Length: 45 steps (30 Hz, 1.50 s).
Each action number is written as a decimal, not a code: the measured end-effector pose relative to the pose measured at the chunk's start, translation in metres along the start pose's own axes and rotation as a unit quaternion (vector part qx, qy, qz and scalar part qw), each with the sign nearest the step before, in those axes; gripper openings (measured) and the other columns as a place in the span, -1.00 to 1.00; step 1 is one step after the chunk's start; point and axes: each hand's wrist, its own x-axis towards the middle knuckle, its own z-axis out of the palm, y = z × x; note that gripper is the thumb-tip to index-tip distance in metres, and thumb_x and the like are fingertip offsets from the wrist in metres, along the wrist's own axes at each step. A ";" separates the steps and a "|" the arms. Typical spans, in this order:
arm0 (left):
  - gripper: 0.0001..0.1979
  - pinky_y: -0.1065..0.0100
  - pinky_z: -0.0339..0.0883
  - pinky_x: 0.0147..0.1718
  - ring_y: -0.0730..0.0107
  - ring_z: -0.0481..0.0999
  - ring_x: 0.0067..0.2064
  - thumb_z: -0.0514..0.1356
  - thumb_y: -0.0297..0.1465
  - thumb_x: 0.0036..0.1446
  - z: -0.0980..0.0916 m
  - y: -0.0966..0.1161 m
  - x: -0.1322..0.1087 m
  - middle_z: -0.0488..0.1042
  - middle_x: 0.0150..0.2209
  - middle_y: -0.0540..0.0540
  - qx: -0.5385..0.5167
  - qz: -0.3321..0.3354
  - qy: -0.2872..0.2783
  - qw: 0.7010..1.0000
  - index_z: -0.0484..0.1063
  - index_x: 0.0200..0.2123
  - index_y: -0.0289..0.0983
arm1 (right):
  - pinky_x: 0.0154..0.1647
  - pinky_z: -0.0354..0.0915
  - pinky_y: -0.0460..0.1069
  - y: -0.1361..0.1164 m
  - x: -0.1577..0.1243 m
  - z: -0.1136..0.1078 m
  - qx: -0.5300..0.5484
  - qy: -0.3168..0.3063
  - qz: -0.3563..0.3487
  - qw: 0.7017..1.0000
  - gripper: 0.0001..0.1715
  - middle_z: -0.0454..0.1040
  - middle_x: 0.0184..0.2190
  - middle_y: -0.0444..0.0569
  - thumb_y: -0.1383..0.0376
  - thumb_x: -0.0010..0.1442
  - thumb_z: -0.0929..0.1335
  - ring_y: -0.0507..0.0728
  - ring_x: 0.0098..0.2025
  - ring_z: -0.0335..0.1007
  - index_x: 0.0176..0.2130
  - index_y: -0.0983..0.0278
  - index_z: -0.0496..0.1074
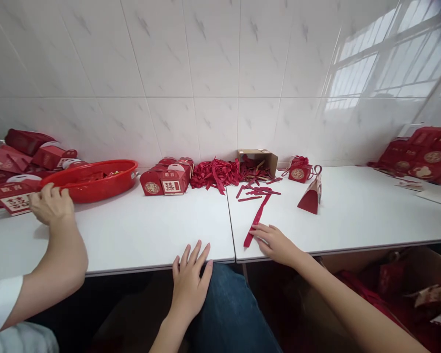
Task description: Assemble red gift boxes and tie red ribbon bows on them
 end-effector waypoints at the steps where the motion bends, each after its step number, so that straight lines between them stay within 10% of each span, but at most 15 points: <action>1: -0.55 -0.13 -0.25 0.22 0.11 -0.07 0.33 -0.13 -0.19 0.28 -0.001 0.001 0.000 0.09 0.29 0.04 0.005 -0.003 -0.004 1.000 0.16 0.21 0.01 | 0.16 0.09 0.28 -0.007 -0.007 -0.003 -0.003 -0.009 -0.015 1.000 -0.61 0.34 0.10 0.08 0.24 0.25 0.20 0.24 0.15 0.21 0.04 0.22 0.37; 4: -0.55 -0.11 -0.26 0.23 0.12 -0.07 0.33 -0.14 -0.18 0.28 -0.002 0.004 -0.001 0.08 0.29 0.05 0.017 -0.010 -0.008 1.000 0.17 0.21 0.00 | 0.15 0.09 0.26 -0.020 -0.026 -0.007 -0.007 -0.015 -0.076 0.997 -0.46 0.36 0.07 0.08 0.04 0.14 0.34 0.27 0.11 0.24 0.06 0.19 0.34; 14: -0.55 -0.15 -0.30 0.22 0.08 -0.05 0.32 -0.08 -0.22 0.25 -0.015 0.014 0.000 0.13 0.28 -0.05 -0.005 -0.006 -0.013 1.000 0.22 0.18 -0.10 | -0.31 0.34 0.02 -0.047 -0.050 -0.009 0.174 0.136 -0.054 0.974 -0.76 0.52 -0.28 0.01 0.41 0.20 0.24 0.12 -0.29 0.42 -0.27 0.22 0.48; 19: -0.37 -0.04 -0.29 0.26 0.16 -0.10 0.33 0.11 -0.30 0.15 -0.027 0.057 -0.005 0.07 0.30 -0.06 -0.151 0.225 -0.060 0.961 -0.02 0.27 -0.08 | -0.31 0.38 -0.04 -0.113 -0.060 -0.041 0.428 0.107 0.001 0.898 -0.89 0.50 -0.27 0.01 0.34 0.17 0.31 0.09 -0.30 0.44 -0.27 0.23 0.45; 23: -0.57 0.13 0.16 0.09 0.16 0.35 0.05 0.21 -0.31 0.05 -0.027 0.087 -0.010 0.46 -0.04 -0.20 -0.316 0.289 -0.062 0.902 0.35 0.02 -0.26 | -0.23 0.37 -0.06 -0.139 -0.074 -0.061 0.539 0.065 0.023 0.839 -0.91 0.51 -0.31 -0.02 0.30 0.18 0.35 0.08 -0.26 0.45 -0.27 0.21 0.46; 27: -0.82 0.34 0.31 -0.26 0.38 0.42 -0.37 0.19 -0.30 0.10 -0.034 0.083 -0.016 0.47 -0.46 -0.06 -0.385 0.185 -0.108 0.898 0.44 -0.43 -0.30 | -0.30 0.35 -0.17 -0.122 -0.077 -0.077 0.577 0.124 0.092 0.802 -0.95 0.50 -0.39 -0.09 0.28 0.14 0.40 0.00 -0.34 0.43 -0.31 0.20 0.47; 32: -0.80 0.42 0.26 -0.29 0.44 0.39 -0.36 0.17 -0.27 0.14 -0.051 0.058 -0.017 0.45 -0.43 0.00 -0.378 0.114 -0.068 0.916 0.42 -0.41 -0.29 | -0.33 0.38 -0.18 -0.082 -0.060 -0.091 0.624 0.264 0.166 0.716 -0.81 0.44 -0.50 -0.14 0.20 0.05 0.46 -0.04 -0.43 0.39 -0.46 0.26 0.45; 45: -0.74 0.43 0.24 -0.41 0.41 0.37 -0.41 0.10 -0.21 0.14 -0.090 0.001 0.026 0.43 -0.48 0.00 -0.227 0.104 -0.074 0.965 0.44 -0.42 -0.26 | -0.49 0.36 -0.24 0.007 -0.038 -0.095 0.680 0.399 0.301 0.536 -0.80 0.39 -0.55 -0.19 0.33 -0.06 0.51 -0.11 -0.55 0.31 -0.44 0.33 0.43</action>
